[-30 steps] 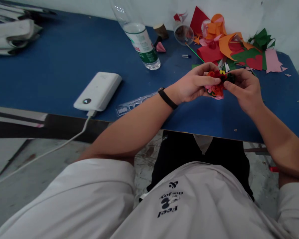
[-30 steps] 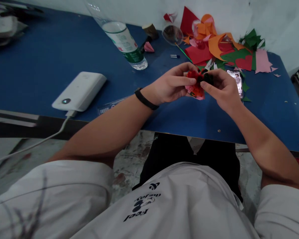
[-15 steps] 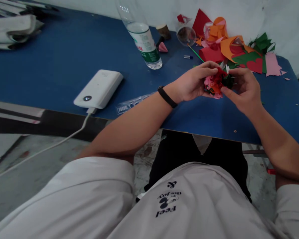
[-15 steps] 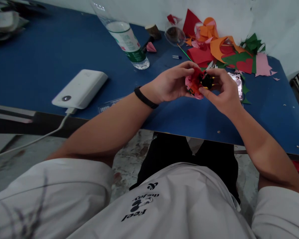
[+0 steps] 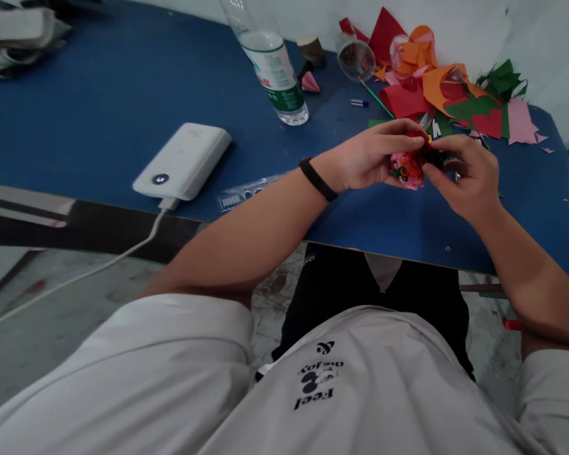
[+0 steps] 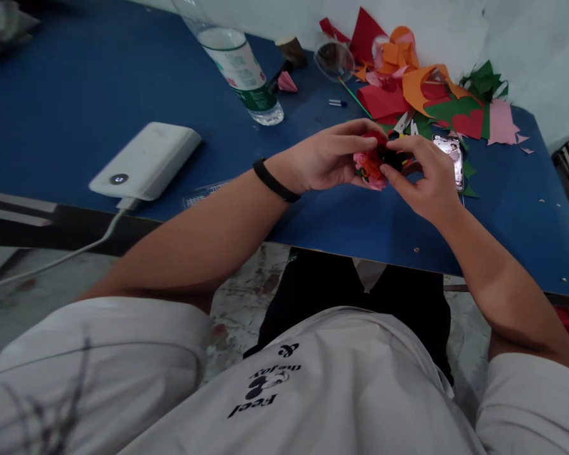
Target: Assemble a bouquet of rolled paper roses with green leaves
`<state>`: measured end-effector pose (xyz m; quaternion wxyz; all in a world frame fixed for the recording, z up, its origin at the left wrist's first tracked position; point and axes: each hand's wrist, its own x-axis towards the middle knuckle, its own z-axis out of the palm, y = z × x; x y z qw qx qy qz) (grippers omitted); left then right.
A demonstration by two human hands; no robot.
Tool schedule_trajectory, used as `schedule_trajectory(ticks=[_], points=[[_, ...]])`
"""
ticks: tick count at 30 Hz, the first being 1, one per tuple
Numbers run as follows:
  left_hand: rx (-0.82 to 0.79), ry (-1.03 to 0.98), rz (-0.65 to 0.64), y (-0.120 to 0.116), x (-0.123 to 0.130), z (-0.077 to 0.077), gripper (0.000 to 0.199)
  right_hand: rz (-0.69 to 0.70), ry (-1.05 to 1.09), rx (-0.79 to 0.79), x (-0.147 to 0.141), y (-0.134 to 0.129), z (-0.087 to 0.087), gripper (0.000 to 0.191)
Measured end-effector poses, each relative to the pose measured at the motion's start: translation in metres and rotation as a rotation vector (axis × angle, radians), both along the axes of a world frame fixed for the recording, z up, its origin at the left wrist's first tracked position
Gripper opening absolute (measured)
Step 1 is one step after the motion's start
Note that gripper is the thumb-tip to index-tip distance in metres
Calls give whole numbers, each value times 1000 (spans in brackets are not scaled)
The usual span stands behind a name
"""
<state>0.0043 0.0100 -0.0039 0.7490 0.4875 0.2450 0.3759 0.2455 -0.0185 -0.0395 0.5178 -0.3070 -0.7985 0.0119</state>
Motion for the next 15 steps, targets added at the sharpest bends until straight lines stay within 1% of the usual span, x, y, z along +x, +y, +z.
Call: schedule_trajectory(ticks=[2, 5, 8, 10, 12, 15], points=[[-16, -11, -40, 1, -1, 1, 14, -28, -22, -11, 3, 1, -1, 38], [-65, -15, -60, 2, -2, 1, 11, -47, -34, -7, 5, 3, -2, 37], [-85, -11, -83, 2, -3, 0, 8, -60, -20, 32, 3, 5, -4, 38], [-79, -14, -103, 2, -2, -1, 10, -57, 31, 81, 0, 7, -5, 38], [-72, -25, -116, 2, -1, -2, 14, -54, 60, 123, -2, 8, -4, 34], [-87, -32, -122, 1, 1, -3, 13, -75, -5, 123, -2, 6, -1, 26]])
